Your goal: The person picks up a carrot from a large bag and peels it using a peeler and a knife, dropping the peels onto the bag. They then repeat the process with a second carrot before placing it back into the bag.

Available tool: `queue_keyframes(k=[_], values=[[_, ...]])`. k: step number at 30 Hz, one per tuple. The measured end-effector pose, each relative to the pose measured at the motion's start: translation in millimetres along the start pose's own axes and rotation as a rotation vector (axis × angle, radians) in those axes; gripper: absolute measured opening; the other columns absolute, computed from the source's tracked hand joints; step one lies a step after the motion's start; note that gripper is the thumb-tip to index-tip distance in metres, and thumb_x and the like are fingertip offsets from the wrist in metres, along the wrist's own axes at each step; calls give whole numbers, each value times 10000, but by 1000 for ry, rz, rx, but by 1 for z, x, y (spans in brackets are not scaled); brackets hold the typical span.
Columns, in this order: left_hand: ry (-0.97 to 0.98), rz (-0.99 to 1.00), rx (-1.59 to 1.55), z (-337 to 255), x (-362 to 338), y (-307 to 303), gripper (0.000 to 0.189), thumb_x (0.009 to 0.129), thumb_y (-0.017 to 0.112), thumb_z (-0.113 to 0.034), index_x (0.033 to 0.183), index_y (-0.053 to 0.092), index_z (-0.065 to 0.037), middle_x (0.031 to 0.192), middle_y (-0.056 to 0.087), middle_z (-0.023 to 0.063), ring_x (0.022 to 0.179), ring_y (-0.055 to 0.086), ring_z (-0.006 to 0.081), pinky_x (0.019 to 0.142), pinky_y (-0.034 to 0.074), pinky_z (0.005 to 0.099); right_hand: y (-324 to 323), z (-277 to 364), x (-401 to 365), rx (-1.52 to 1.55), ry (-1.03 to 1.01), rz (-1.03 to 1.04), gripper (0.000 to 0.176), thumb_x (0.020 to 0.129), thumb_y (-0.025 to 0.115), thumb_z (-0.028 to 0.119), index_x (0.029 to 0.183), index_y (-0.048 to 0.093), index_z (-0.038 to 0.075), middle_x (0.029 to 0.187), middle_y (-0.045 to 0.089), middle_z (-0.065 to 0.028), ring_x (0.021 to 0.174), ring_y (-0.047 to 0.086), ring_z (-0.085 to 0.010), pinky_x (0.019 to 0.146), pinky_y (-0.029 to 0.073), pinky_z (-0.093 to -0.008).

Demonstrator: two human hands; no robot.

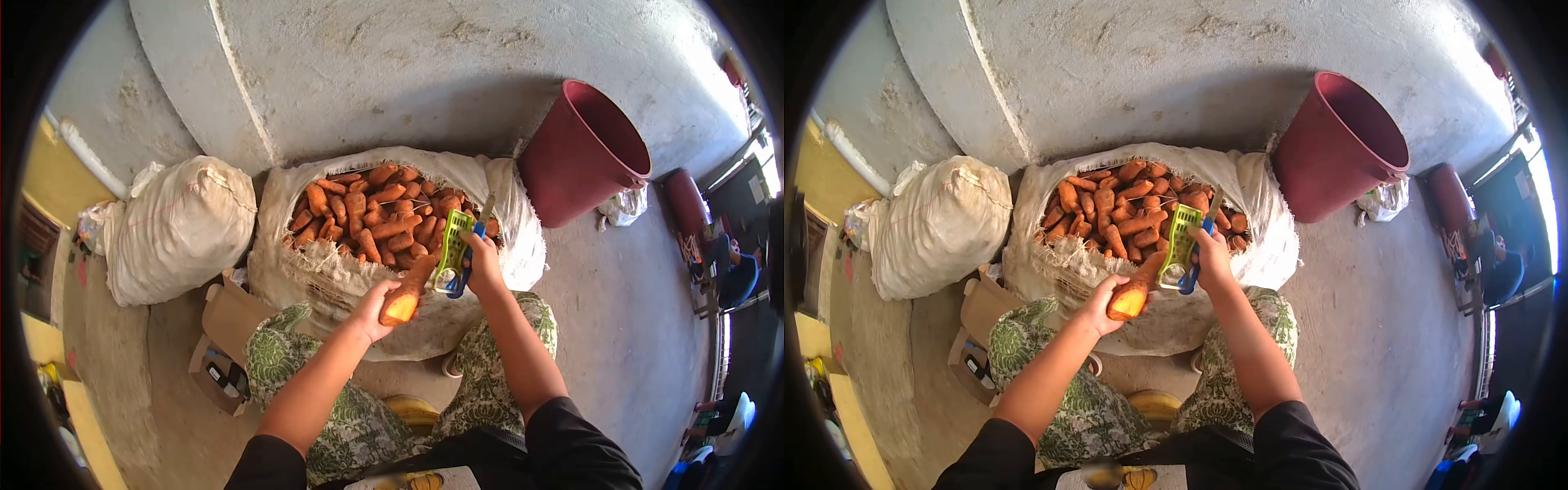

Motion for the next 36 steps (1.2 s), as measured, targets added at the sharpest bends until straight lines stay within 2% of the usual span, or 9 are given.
queue_keyframes(k=[2, 6, 10, 12, 16, 18, 31, 33, 36], values=[[-22, -53, 55, 3, -3, 9, 375, 936, 402, -268, 1152, 451, 35, 1005, 586, 162, 866, 613, 252, 713, 527, 369, 20, 5, -8, -31, -27, -165, 141, 869, 586, 168, 943, 568, 50, 780, 622, -31, 584, 577, -72, 459, 438, -198], [-16, 9, 64, 7, 1, 8, 354, 945, 394, -280, 1133, 483, 6, 972, 602, 143, 836, 617, 238, 705, 526, 359, 18, -17, -2, -343, -83, -207, 203, 842, 636, 239, 894, 567, 56, 716, 567, 13, 545, 495, -57, 454, 411, -209], [1, -41, 69, 8, 3, 11, 330, 946, 406, -317, 1133, 509, -65, 961, 613, 101, 800, 613, 219, 691, 524, 351, 42, -13, -15, -491, -138, -180, 251, 829, 655, 210, 952, 558, 14, 762, 603, -26, 625, 557, -76, 517, 455, -224], [5, -35, 64, 8, 5, 10, 324, 944, 412, -331, 1131, 513, -87, 961, 614, 88, 790, 612, 214, 685, 524, 352, 51, -12, -18, -499, -351, -174, 289, 814, 666, 182, 986, 537, -10, 809, 622, -63, 686, 596, -114, 589, 485, -255], [0, -44, 38, 10, 7, 7, 332, 941, 410, -367, 1103, 523, -100, 959, 612, 66, 781, 611, 205, 651, 522, 367, 64, -5, -31, -636, -296, -157, 340, 803, 670, 146, 1043, 497, -20, 849, 630, -90, 724, 612, -150, 653, 494, -278], [-3, -34, 16, 11, 8, 2, 335, 941, 407, -374, 1094, 525, -100, 958, 611, 63, 783, 612, 203, 644, 522, 371, 72, -11, -36, -648, -496, -97, 381, 799, 666, 121, 1090, 460, -13, 866, 633, -112, 748, 620, -171, 655, 493, -287], [2, 48, -16, 10, 4, 1, 288, 923, 420, -302, 1086, 536, -95, 992, 606, 73, 875, 598, 213, 681, 515, 403, 73, -4, -43, -679, -483, -127, 404, 797, 659, 107, 1109, 433, -13, 869, 630, -139, 772, 627, -207, 669, 494, -313], [-6, 82, -43, 9, 5, 1, 289, 928, 412, -291, 1101, 528, -91, 1008, 601, 74, 893, 595, 213, 700, 515, 411, 77, -2, -52, -667, -397, -98, 295, 816, 641, 86, 1031, 456, 3, 860, 596, -76, 774, 567, -118, 674, 469, -256], [18, 11, -116, 6, 9, -2, 301, 937, 397, -271, 1135, 507, -72, 1014, 598, 83, 904, 599, 224, 729, 518, 419, 80, -12, -51, -635, -439, -73, 290, 821, 631, 73, 1041, 455, 3, 869, 598, -73, 773, 575, -119, 667, 473, -260]])
Point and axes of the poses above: each hand's wrist, its own x-axis towards the middle knuckle, its own y-axis out of the palm, z = x × y, the point moved 1 cm from there along x, towards the middle knuckle
